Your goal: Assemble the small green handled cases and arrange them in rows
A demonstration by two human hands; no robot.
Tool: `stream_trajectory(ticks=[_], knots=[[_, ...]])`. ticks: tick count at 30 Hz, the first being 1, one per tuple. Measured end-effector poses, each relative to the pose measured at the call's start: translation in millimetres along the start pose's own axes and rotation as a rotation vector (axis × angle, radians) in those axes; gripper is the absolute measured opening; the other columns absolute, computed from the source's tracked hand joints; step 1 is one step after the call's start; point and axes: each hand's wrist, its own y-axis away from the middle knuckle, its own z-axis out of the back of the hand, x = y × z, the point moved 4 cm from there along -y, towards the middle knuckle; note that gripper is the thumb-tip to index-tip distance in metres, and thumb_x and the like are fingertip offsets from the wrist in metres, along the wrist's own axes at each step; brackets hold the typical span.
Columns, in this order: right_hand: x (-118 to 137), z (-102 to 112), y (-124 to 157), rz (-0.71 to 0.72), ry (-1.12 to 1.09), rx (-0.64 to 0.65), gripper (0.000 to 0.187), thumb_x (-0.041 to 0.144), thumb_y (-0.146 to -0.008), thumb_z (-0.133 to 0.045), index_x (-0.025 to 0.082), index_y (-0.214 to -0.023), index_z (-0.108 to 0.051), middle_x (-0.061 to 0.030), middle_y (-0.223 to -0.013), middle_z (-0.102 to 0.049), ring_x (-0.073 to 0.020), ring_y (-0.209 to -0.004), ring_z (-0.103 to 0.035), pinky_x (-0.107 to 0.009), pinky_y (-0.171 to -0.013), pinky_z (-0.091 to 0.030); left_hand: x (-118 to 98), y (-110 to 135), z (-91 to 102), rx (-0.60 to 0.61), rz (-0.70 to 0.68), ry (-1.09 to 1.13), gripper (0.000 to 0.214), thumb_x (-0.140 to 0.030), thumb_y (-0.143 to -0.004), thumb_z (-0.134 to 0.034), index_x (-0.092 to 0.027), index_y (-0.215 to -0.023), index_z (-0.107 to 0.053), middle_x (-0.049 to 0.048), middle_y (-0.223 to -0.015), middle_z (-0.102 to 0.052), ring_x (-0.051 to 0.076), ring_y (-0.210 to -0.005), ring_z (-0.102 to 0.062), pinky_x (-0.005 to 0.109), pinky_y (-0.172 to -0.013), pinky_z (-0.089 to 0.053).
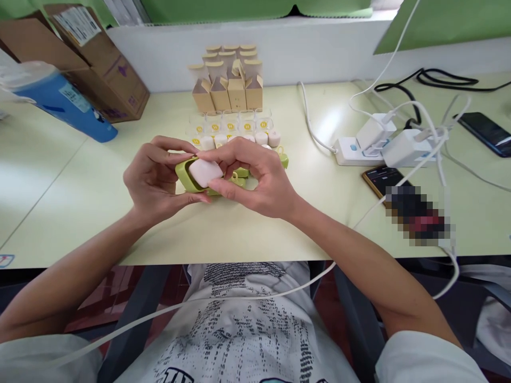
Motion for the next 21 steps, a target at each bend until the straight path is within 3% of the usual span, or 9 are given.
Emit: stream_trajectory(ticks=[9, 13, 17, 21], knots=[[-5, -2, 3, -0.021, 0.054, -0.055, 0.053, 0.065, -0.100, -0.095, 0.032, -0.140, -0.087, -0.0065, -0.127, -0.086, -0.0251, -0.116, -0.082, -0.045, -0.101, -0.077, 2, 0, 2.3, 0.029, -0.040, -0.056, 0.097, -0.081, -0.062, -0.109, -0.038, -0.141, -0.072, 0.0095, -0.135, -0.076, 0.031, -0.118, -0.084, 0.043, -0.084, -0.075], [-6, 1, 3, 0.000, 0.084, -0.111, 0.042, 0.056, -0.102, -0.095, 0.033, -0.136, -0.088, -0.0048, -0.126, -0.088, -0.0250, -0.116, -0.084, -0.043, -0.096, -0.077, -2, -3, -4.3, 0.037, 0.068, 0.061, 0.074, -0.078, -0.085, -0.100, -0.036, -0.138, -0.069, 0.0097, -0.141, -0.077, 0.029, -0.120, -0.085, 0.039, -0.083, -0.077], [-4, 1, 0, 0.045, 0.126, -0.056, 0.027, 0.050, -0.107, -0.091, 0.035, -0.130, -0.091, -0.0059, -0.130, -0.087, -0.0266, -0.121, -0.082, -0.045, -0.094, -0.077, -7, -8, -9.3, 0.070, 0.143, 0.109, 0.061, -0.063, -0.101, -0.094, -0.038, -0.150, -0.068, 0.0077, -0.139, -0.078, 0.025, -0.114, -0.087, 0.036, -0.086, -0.078], [-8, 2, 1, -0.059, 0.139, -0.084, 0.042, 0.064, -0.102, -0.093, 0.036, -0.133, -0.087, -0.0068, -0.131, -0.077, -0.0245, -0.112, -0.079, -0.042, -0.087, -0.078, -11, -11, -9.4, 0.119, 0.155, 0.068, 0.051, -0.053, -0.107, -0.090, -0.036, -0.153, -0.074, 0.0088, -0.134, -0.080, 0.023, -0.114, -0.086, 0.034, -0.088, -0.077]])
